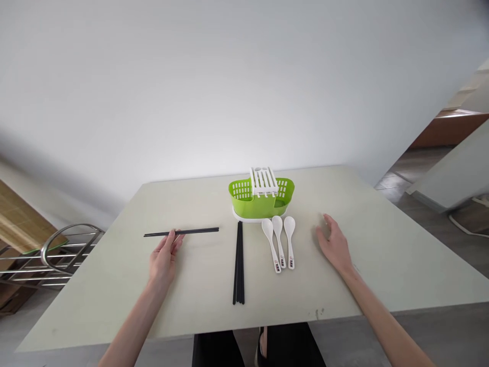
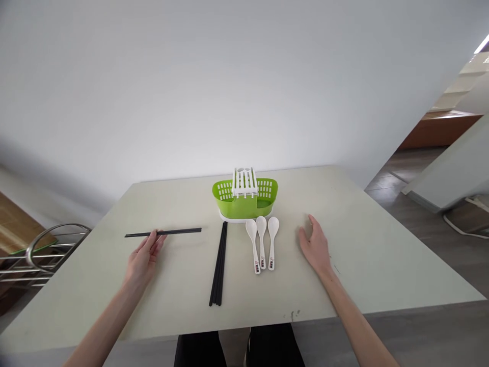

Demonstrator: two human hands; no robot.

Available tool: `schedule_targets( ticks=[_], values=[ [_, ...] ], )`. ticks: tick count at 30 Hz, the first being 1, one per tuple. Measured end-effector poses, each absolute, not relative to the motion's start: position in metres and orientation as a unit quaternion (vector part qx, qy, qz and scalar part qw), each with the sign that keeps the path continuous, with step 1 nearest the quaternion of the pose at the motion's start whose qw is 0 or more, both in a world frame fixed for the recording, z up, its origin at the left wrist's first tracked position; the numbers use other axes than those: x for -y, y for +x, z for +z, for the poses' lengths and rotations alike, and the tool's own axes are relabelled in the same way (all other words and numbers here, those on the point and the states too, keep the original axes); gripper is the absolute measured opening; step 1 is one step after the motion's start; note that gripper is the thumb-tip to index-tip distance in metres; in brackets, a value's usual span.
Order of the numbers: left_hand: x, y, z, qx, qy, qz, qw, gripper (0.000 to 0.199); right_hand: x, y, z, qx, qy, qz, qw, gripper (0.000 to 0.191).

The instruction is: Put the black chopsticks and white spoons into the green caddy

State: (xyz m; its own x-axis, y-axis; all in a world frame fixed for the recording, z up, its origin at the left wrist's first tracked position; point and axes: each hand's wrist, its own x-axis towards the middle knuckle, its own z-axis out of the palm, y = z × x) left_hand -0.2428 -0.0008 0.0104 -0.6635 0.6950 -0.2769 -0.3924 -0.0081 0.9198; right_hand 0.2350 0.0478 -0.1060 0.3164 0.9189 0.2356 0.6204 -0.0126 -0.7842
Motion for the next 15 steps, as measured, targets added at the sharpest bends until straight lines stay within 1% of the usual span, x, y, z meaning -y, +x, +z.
schedule_targets(
  ticks=[3,7,12,15],
  values=[
    [-0.019,-0.237,0.033,-0.562,0.144,0.719,0.382,0.009,-0.049,0.235,-0.108,0.564,-0.682,0.173,0.432,0.065],
    [-0.052,-0.218,0.074,-0.538,0.233,0.731,0.349,0.006,-0.05,0.233,-0.11,0.574,-0.673,0.166,0.437,0.062],
    [-0.091,-0.178,0.113,-0.539,0.412,0.681,0.276,0.032,-0.05,0.23,-0.108,0.588,-0.665,0.149,0.436,0.059],
    [-0.114,-0.156,0.121,-0.544,0.499,0.629,0.245,0.039,-0.05,0.227,-0.106,0.593,-0.665,0.141,0.431,0.058]
  ],
)
